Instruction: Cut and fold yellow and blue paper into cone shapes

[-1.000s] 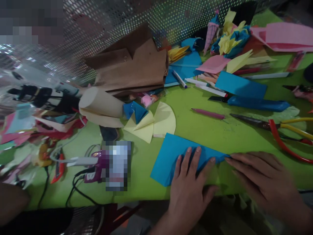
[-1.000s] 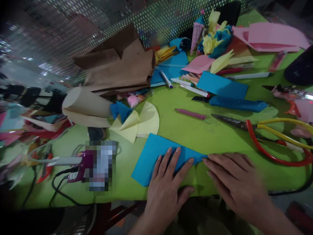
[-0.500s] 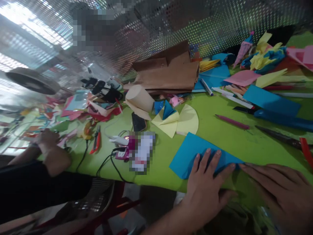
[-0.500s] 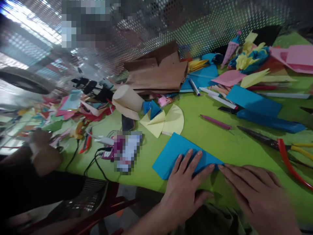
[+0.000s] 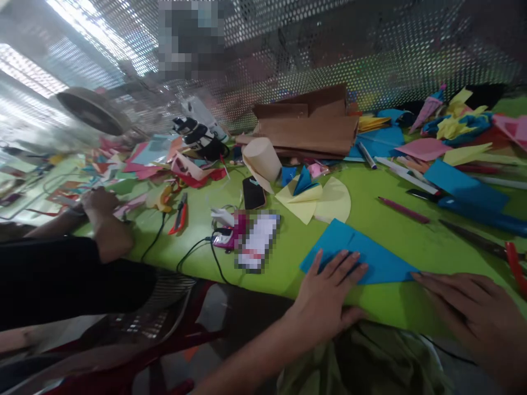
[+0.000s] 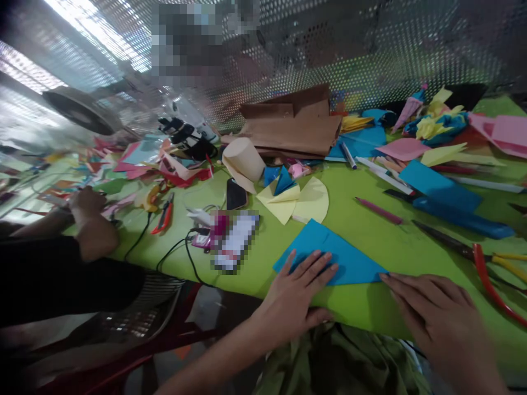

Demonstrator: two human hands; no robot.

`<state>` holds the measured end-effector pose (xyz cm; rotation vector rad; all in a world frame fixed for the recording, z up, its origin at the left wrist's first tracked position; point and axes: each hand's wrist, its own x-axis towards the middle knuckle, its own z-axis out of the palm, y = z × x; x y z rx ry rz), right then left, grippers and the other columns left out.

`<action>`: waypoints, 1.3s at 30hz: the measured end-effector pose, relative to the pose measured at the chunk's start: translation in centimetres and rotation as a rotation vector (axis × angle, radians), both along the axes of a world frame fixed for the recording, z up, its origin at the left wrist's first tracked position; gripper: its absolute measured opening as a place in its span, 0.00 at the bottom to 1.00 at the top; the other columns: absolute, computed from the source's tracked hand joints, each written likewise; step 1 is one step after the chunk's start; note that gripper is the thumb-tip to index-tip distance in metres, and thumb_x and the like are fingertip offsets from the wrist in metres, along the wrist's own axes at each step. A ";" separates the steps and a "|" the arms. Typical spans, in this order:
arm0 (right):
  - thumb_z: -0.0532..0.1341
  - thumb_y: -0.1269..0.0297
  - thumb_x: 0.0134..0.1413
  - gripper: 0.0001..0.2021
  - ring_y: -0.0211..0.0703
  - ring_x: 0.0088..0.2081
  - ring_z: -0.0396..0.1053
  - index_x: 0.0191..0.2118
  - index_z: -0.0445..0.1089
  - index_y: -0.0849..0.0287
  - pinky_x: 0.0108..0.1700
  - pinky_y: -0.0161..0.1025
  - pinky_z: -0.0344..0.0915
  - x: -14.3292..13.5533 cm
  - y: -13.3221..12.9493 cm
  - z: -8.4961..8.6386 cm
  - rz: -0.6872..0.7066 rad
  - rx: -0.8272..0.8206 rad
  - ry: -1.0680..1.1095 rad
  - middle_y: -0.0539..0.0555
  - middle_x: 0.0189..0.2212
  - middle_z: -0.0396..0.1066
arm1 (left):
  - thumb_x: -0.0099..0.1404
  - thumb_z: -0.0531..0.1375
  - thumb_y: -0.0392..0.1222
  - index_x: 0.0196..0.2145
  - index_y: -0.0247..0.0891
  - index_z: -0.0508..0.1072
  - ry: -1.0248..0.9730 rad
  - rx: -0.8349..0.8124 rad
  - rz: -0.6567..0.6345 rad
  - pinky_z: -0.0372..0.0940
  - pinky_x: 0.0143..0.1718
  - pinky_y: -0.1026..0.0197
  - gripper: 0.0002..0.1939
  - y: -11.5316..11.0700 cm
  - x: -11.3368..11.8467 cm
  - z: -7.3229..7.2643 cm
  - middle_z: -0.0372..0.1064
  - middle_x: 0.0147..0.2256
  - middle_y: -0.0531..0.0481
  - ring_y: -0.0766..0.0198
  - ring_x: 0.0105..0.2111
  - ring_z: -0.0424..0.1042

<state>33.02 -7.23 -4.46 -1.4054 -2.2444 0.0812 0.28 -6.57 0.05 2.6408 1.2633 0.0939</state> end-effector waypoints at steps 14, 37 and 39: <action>0.61 0.61 0.68 0.13 0.51 0.47 0.74 0.53 0.78 0.50 0.48 0.48 0.63 -2.1 -0.2 2.7 -0.044 0.110 -0.181 0.52 0.44 0.82 | 0.75 0.44 0.65 0.74 0.36 0.47 -0.057 0.111 -0.054 0.34 0.74 0.50 0.40 -3.6 0.4 -1.3 0.40 0.75 0.50 0.56 0.74 0.42; 0.59 0.57 0.69 0.15 0.55 0.52 0.75 0.56 0.75 0.49 0.53 0.53 0.66 -1.8 -2.5 2.1 -0.215 0.063 -0.179 0.53 0.51 0.80 | 0.75 0.52 0.57 0.72 0.50 0.55 -0.057 0.154 -0.034 0.51 0.70 0.45 0.32 -3.4 -4.8 -1.7 0.45 0.75 0.50 0.53 0.73 0.48; 0.59 0.55 0.69 0.15 0.56 0.49 0.76 0.54 0.75 0.51 0.50 0.53 0.66 -3.1 -1.5 2.8 -0.217 0.080 -0.202 0.55 0.49 0.80 | 0.75 0.52 0.58 0.72 0.48 0.55 -0.065 0.145 -0.049 0.50 0.71 0.45 0.32 -3.6 -5.3 -1.6 0.45 0.75 0.50 0.54 0.74 0.47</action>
